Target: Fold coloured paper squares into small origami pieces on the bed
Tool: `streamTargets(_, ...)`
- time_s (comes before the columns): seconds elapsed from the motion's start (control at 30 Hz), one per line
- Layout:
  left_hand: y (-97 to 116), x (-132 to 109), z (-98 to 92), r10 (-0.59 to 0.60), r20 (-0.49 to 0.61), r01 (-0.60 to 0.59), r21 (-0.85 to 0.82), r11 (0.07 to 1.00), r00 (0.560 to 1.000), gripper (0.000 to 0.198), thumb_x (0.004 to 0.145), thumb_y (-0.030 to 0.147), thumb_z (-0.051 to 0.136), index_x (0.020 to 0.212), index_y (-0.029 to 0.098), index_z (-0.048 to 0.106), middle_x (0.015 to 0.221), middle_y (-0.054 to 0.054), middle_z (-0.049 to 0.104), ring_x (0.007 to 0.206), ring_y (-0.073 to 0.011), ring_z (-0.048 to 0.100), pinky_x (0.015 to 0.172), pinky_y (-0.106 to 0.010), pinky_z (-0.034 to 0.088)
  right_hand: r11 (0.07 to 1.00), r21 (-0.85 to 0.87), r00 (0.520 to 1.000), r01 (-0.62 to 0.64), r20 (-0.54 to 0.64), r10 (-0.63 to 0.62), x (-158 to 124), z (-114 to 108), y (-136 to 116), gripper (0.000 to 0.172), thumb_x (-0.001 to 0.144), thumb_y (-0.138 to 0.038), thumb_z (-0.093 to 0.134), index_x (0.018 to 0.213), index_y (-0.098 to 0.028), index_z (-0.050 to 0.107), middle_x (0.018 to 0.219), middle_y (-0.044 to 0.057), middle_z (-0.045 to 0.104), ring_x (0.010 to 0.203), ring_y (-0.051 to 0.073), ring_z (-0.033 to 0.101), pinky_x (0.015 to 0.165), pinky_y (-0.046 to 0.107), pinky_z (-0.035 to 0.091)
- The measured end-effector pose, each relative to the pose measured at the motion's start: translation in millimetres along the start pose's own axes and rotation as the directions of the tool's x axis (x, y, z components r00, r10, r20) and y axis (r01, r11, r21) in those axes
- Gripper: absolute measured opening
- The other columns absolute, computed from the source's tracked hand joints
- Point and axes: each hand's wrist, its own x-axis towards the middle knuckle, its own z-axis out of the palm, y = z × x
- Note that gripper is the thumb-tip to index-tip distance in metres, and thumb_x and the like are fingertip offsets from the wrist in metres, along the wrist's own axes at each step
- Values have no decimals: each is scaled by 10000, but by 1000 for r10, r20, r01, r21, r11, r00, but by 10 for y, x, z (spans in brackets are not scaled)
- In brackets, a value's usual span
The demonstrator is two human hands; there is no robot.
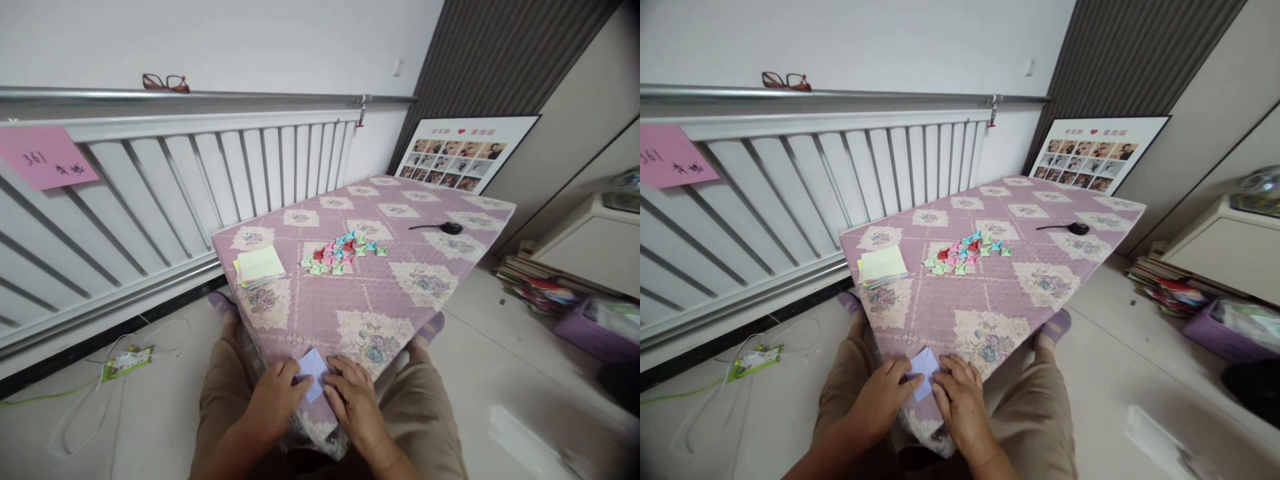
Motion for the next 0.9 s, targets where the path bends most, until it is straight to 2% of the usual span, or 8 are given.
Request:
streamTargets(0.1,56,-57,29,-14,-41,17,55,998,999,363,915,278,513,1272,342,497,1193,-44,530,990,-208,485,841,-345,449,996,-67,998,55,-38,-58,9,52,-146,282,874,-236,522,1140,-270,609,1209,45,629,1168,247,522,989,468,318)
streamTargets(0.17,90,-81,49,-34,-56,39,76,996,998,324,910,322,522,1234,339,530,1208,-34,534,1015,-214,484,843,-349,450,986,-84,989,143,-9,-144,-2,97,-253,391,869,-204,523,1255,-265,531,1240,33,619,1178,226,520,1029,455,275)
streamTargets(0.27,114,-137,108,-53,-114,66,112,991,992,319,896,369,539,1215,364,548,1247,-19,533,1041,-225,485,831,-351,450,982,-102,987,158,-10,-160,-68,143,-294,390,869,-203,525,1254,-260,528,1229,22,632,1136,211,553,1045,436,249)
streamTargets(0.37,112,-230,200,-31,-202,64,158,985,979,383,900,350,536,1277,399,494,1302,-23,514,1097,-234,465,858,-356,435,975,-153,986,161,-19,-165,-162,124,-170,336,869,-231,538,1201,-274,570,1216,21,641,1127,219,561,1000,418,300)
streamTargets(0.5,111,-340,301,-2,-273,49,166,985,962,401,898,335,539,1291,396,488,1361,-45,477,1191,-250,415,926,-376,410,984,-158,993,80,-71,-92,-205,14,-32,265,874,-266,547,1129,-283,615,1153,23,668,1110,234,568,952,415,345)
streamTargets(0.63,135,-373,334,-48,-254,84,133,988,966,423,898,310,543,1298,428,470,1397,-44,448,1245,-258,386,954,-396,411,996,-45,997,-71,-28,70,-63,-71,-94,172,881,-288,527,996,-269,653,1044,32,685,1018,227,596,879,397,395)
streamTargets(0.77,151,-366,334,-66,-213,95,126,987,975,456,891,264,554,1304,433,463,1404,-49,443,1262,-270,383,961,-420,423,978,-2,978,-207,-14,207,145,-53,-156,360,814,-357,593,1158,-250,587,1115,70,648,1041,267,571,870,436,400)
streamTargets(0.9,150,-365,333,-61,-195,87,127,988,979,503,887,246,559,1329,445,425,1408,-61,436,1263,-278,388,946,-429,444,974,3,974,-227,11,227,247,1,-164,444,742,-312,640,1180,-271,580,1219,74,593,1118,288,524,912,462,369)
